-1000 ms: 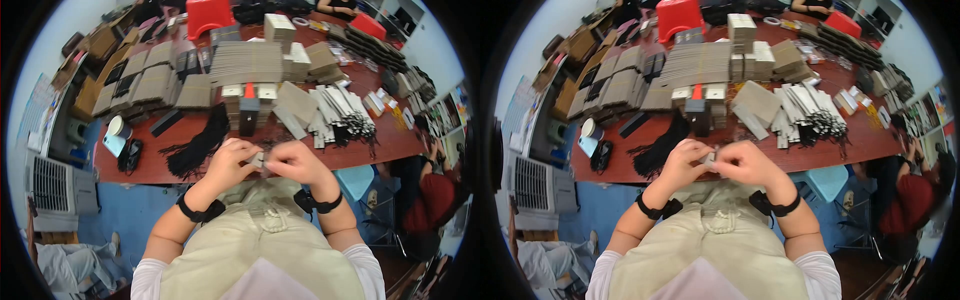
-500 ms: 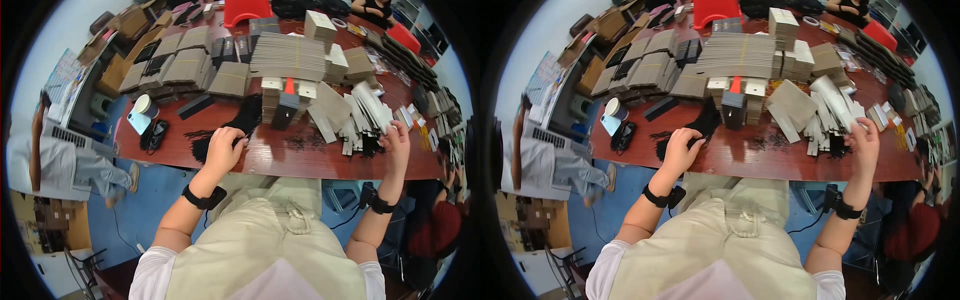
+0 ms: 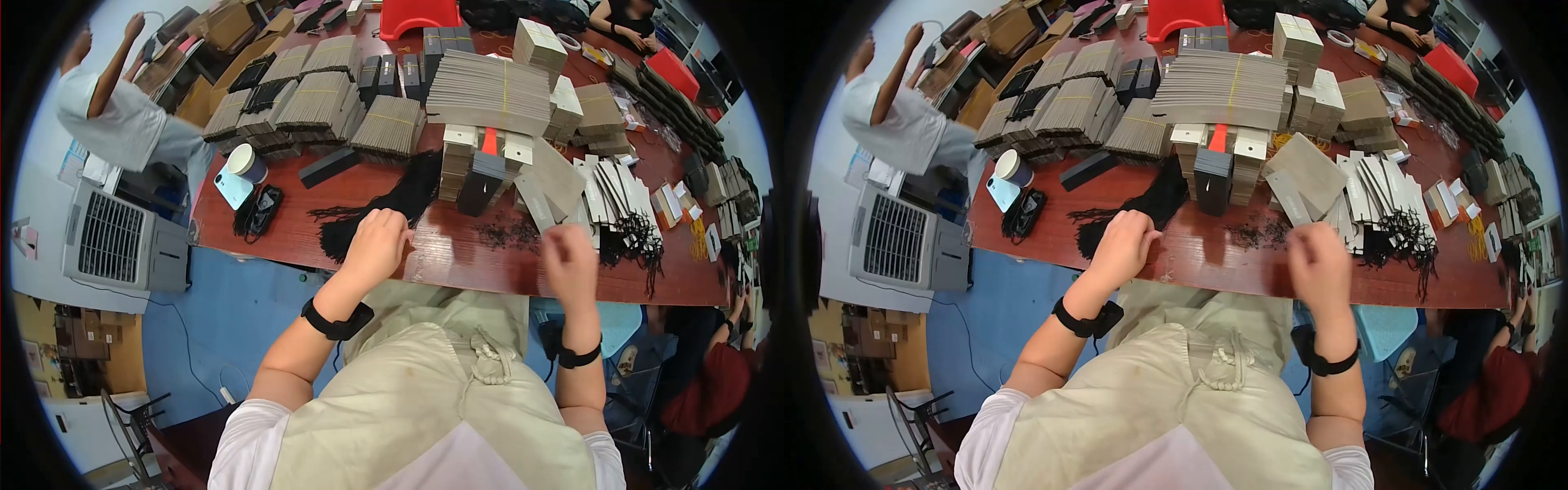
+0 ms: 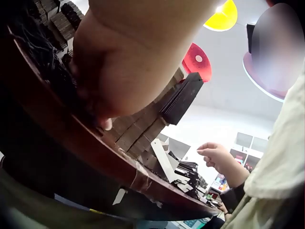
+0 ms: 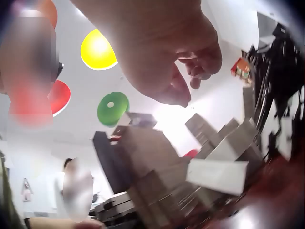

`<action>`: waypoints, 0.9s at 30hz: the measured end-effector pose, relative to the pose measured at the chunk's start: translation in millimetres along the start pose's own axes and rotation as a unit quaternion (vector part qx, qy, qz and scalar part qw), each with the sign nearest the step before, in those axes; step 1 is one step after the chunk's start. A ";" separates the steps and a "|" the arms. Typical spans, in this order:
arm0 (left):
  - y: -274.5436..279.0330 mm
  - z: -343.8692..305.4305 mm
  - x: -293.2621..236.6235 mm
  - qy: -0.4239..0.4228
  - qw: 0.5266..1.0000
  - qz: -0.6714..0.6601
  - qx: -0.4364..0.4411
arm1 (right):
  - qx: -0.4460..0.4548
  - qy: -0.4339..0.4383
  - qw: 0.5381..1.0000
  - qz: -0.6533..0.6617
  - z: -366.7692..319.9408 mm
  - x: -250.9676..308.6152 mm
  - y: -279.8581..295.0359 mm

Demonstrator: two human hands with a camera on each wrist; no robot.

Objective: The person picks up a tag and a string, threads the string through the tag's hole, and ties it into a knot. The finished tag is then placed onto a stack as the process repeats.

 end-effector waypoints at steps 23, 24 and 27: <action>-38.4 9.6 38.3 0.463 0.717 -0.520 -0.043 | 0.397 0.015 0.839 0.372 -39.1 93.7 -53.2; -38.0 10.2 36.1 0.451 0.726 -0.519 -0.027 | 0.362 0.017 0.862 0.355 -34.1 90.6 -52.7; -28.0 10.5 18.4 0.406 0.763 -0.503 0.019 | 0.254 -0.067 0.901 0.346 -24.1 72.8 -53.6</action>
Point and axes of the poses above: each hand's wrist, its own z-axis towards the middle knuckle, its own y-axis out of the back of the hand, x = y × z, the point moved 5 cm from there along z, towards the middle knuckle, and after that the axes turned 12 degrees about -x, right-handed, at the moved point
